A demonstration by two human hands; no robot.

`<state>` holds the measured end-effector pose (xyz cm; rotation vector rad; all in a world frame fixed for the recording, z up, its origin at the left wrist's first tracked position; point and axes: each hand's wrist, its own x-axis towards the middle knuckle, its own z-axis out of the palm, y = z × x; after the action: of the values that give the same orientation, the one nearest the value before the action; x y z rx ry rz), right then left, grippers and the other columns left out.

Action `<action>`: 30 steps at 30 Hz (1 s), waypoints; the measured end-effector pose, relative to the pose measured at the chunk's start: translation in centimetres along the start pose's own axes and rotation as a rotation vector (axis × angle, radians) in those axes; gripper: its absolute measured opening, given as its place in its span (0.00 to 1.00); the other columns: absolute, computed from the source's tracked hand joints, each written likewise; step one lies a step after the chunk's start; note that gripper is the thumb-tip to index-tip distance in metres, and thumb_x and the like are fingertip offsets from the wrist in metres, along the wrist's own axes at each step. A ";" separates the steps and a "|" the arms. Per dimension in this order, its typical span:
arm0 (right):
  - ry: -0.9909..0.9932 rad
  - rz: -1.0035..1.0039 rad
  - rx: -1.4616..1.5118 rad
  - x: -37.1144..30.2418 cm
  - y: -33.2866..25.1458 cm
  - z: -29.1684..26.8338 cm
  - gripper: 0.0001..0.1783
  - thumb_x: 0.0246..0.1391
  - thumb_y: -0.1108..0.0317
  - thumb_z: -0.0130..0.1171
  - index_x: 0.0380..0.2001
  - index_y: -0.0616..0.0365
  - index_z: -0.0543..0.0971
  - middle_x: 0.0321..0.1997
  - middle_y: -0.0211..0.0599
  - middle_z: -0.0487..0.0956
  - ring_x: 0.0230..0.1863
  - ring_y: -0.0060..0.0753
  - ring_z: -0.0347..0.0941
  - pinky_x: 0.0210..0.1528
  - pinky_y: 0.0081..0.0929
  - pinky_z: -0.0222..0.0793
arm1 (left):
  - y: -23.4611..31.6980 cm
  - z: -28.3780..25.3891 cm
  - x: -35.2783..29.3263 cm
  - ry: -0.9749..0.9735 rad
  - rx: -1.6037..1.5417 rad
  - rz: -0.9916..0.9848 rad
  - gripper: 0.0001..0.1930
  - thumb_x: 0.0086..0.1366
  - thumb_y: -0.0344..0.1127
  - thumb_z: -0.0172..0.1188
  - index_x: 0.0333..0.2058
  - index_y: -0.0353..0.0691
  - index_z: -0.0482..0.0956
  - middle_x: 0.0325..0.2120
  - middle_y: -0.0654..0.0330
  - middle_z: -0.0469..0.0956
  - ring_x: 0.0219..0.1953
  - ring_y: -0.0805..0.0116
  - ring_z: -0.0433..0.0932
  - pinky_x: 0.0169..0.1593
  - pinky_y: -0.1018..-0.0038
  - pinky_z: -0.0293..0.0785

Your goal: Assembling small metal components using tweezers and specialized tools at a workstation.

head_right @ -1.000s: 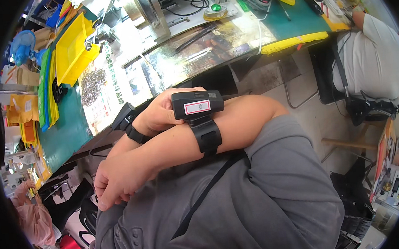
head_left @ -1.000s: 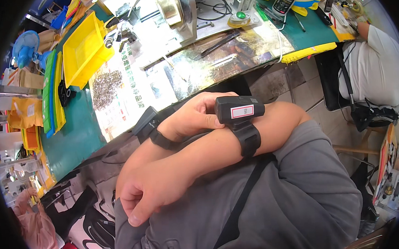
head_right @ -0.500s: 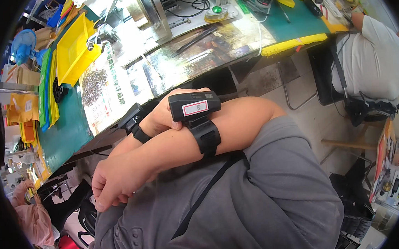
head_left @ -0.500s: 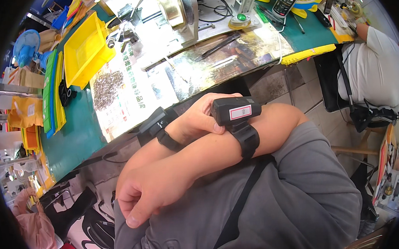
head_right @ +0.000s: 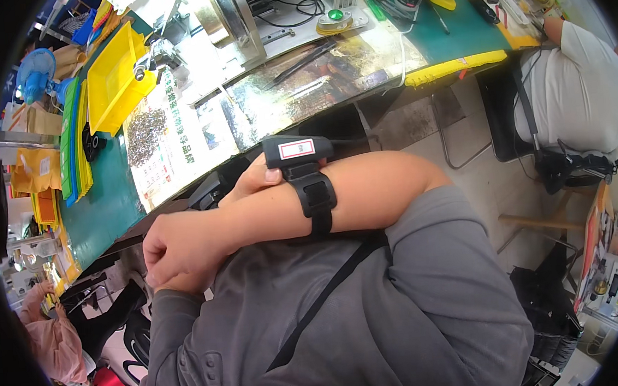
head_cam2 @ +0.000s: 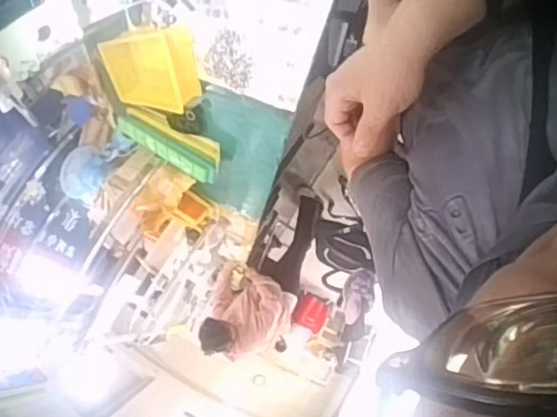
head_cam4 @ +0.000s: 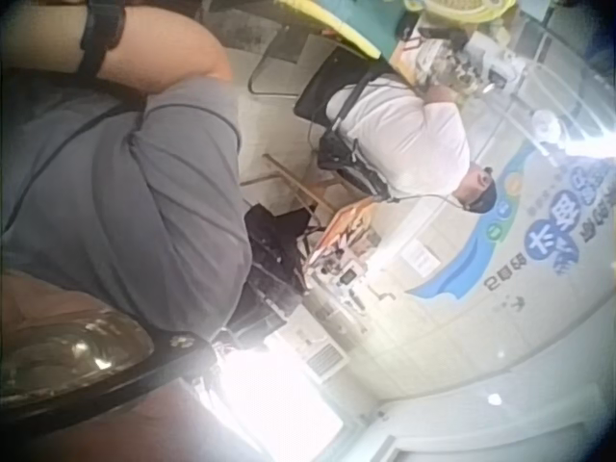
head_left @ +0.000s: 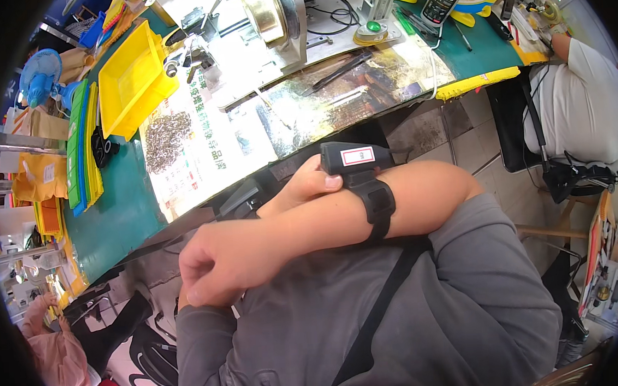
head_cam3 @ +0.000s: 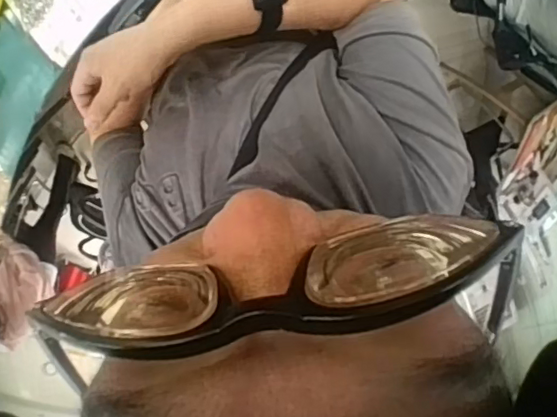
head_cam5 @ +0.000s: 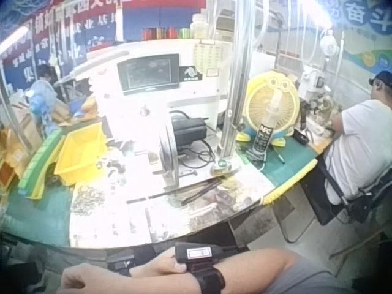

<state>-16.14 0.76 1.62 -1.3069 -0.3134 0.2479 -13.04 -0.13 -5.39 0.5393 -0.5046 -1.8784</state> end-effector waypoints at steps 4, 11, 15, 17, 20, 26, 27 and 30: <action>-0.055 -0.032 -0.099 -0.1 -0.7 1.1 0.16 0.56 0.56 0.64 0.34 0.61 0.81 0.28 0.36 0.81 0.31 0.32 0.78 0.35 0.34 0.71 | 0.2 0.5 0.4 -0.124 0.072 0.081 0.35 0.57 0.41 0.70 0.60 0.30 0.72 0.56 0.51 0.78 0.58 0.64 0.77 0.66 0.68 0.68; -0.057 -0.250 -0.725 0.5 0.9 2.0 0.12 0.56 0.59 0.63 0.34 0.57 0.79 0.38 0.41 0.81 0.41 0.49 0.78 0.43 0.44 0.72 | 1.5 0.8 0.8 -0.216 0.352 0.134 0.28 0.52 0.34 0.71 0.52 0.30 0.78 0.47 0.57 0.78 0.50 0.69 0.75 0.58 0.73 0.68; -0.016 -0.441 -0.843 0.5 3.1 1.6 0.13 0.55 0.58 0.63 0.36 0.56 0.80 0.39 0.43 0.81 0.43 0.52 0.78 0.45 0.46 0.73 | 2.5 1.1 1.0 -0.287 0.528 0.225 0.24 0.48 0.34 0.70 0.46 0.30 0.82 0.44 0.58 0.76 0.47 0.70 0.73 0.53 0.75 0.66; -0.088 -0.293 -0.759 0.5 1.6 1.1 0.14 0.56 0.58 0.64 0.37 0.57 0.80 0.39 0.43 0.82 0.42 0.48 0.79 0.45 0.43 0.73 | 2.4 0.5 1.2 -0.276 0.447 0.263 0.26 0.47 0.34 0.70 0.46 0.29 0.81 0.45 0.58 0.76 0.47 0.71 0.74 0.53 0.75 0.67; -0.145 -0.056 -0.401 0.6 0.1 0.4 0.15 0.56 0.58 0.64 0.39 0.58 0.81 0.39 0.41 0.83 0.41 0.39 0.80 0.44 0.36 0.74 | 2.0 1.1 0.4 -0.090 0.172 0.185 0.27 0.49 0.33 0.71 0.49 0.29 0.79 0.42 0.61 0.79 0.44 0.75 0.76 0.52 0.76 0.70; -0.142 0.058 0.055 0.5 -0.9 2.5 0.14 0.58 0.57 0.64 0.36 0.59 0.81 0.33 0.33 0.81 0.34 0.25 0.76 0.36 0.28 0.72 | -0.1 -0.3 1.5 -0.061 0.111 -0.038 0.40 0.45 0.34 0.77 0.59 0.30 0.74 0.54 0.57 0.79 0.55 0.67 0.77 0.64 0.72 0.67; -0.176 0.017 0.016 0.4 -0.9 2.7 0.14 0.58 0.58 0.64 0.35 0.59 0.81 0.31 0.32 0.81 0.33 0.26 0.76 0.35 0.28 0.71 | -0.2 -0.7 1.7 -0.123 0.132 -0.041 0.38 0.45 0.34 0.77 0.57 0.30 0.76 0.54 0.57 0.79 0.55 0.67 0.77 0.64 0.72 0.66; -0.211 0.016 -0.141 -0.4 -2.2 2.0 0.12 0.57 0.59 0.64 0.33 0.58 0.80 0.31 0.32 0.80 0.34 0.30 0.76 0.37 0.33 0.72 | 0.8 0.1 0.7 -0.110 0.161 -0.046 0.34 0.47 0.35 0.77 0.54 0.30 0.79 0.55 0.57 0.79 0.54 0.69 0.77 0.62 0.74 0.66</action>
<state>-17.26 1.88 4.13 -1.4257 -0.5063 0.3840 -12.75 -1.03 -4.90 0.5591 -0.7260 -1.9286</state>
